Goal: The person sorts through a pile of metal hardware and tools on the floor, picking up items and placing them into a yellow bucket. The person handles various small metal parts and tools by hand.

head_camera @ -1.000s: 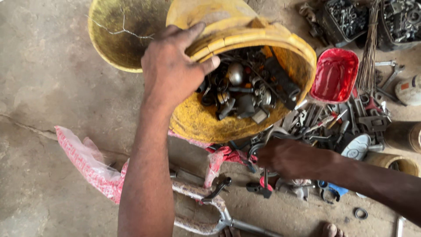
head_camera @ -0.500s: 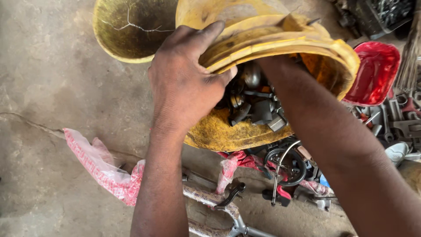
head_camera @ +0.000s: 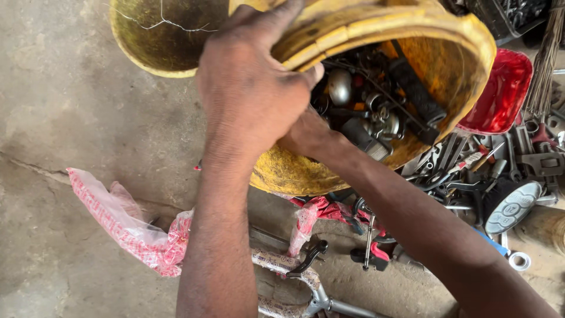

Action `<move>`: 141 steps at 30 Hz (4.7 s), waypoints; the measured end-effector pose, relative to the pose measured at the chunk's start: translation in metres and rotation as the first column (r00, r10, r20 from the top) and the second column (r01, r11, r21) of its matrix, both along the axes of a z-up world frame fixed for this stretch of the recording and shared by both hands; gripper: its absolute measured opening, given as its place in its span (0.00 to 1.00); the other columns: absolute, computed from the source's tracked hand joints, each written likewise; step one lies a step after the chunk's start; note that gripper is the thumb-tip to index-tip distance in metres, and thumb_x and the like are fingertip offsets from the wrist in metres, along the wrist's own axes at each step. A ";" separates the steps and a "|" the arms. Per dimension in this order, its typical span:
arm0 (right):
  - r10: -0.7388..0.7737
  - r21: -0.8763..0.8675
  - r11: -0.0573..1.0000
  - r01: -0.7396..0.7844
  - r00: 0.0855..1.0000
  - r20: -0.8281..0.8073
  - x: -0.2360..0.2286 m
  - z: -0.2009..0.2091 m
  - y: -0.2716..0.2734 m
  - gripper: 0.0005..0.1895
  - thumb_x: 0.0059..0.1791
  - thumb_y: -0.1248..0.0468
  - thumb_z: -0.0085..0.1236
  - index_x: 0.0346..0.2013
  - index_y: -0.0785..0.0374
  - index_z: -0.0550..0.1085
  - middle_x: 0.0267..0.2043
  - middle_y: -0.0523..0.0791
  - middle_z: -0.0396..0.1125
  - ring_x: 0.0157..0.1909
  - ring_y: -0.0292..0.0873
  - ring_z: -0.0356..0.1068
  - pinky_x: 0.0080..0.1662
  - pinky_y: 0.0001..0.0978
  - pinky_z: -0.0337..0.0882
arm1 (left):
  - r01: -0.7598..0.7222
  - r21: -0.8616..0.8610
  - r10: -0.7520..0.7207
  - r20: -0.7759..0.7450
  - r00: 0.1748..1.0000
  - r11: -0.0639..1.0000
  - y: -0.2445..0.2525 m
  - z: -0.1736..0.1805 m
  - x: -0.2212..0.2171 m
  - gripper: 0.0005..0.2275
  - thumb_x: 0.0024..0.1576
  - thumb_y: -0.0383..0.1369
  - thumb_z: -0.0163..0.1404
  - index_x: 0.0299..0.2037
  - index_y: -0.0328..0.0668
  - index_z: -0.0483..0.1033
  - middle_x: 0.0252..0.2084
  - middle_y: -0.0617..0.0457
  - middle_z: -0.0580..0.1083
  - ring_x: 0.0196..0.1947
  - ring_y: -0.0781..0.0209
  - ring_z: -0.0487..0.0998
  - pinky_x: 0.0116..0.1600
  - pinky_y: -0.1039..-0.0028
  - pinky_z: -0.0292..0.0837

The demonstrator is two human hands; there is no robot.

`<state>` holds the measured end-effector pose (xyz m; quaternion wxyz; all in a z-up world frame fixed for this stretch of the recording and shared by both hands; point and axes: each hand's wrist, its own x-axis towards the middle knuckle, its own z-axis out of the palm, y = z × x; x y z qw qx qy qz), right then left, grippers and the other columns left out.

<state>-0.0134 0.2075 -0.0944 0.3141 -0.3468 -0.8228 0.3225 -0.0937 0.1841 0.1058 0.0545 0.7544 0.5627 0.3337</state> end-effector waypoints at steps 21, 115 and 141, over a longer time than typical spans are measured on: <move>-0.468 -0.029 0.837 0.546 0.744 0.476 0.051 -0.025 0.124 0.07 0.53 0.65 0.55 0.43 0.63 0.76 0.41 0.51 0.74 0.45 0.53 0.74 0.49 0.47 0.74 | 0.035 -0.046 -0.033 0.045 0.998 0.998 0.002 0.011 0.000 0.26 0.43 0.31 0.69 0.54 0.47 0.80 0.46 0.50 0.79 0.45 0.54 0.82 0.52 0.66 0.76; -0.396 -0.019 0.901 0.434 0.840 0.371 0.082 -0.008 0.113 0.21 0.56 0.55 0.51 0.61 0.62 0.68 0.62 0.54 0.63 0.62 0.55 0.62 0.63 0.55 0.63 | -0.094 -0.113 0.088 -0.062 0.994 0.989 0.003 0.008 0.035 0.27 0.41 0.34 0.69 0.54 0.48 0.81 0.43 0.49 0.79 0.40 0.52 0.82 0.46 0.63 0.75; -0.351 0.202 0.927 0.317 0.922 0.164 0.020 -0.005 0.017 0.30 0.47 0.52 0.62 0.60 0.61 0.69 0.61 0.52 0.66 0.65 0.57 0.61 0.64 0.55 0.59 | -0.073 -0.068 0.072 -0.012 0.997 0.995 -0.005 0.000 0.036 0.26 0.43 0.33 0.68 0.56 0.46 0.80 0.45 0.50 0.79 0.43 0.54 0.82 0.49 0.65 0.76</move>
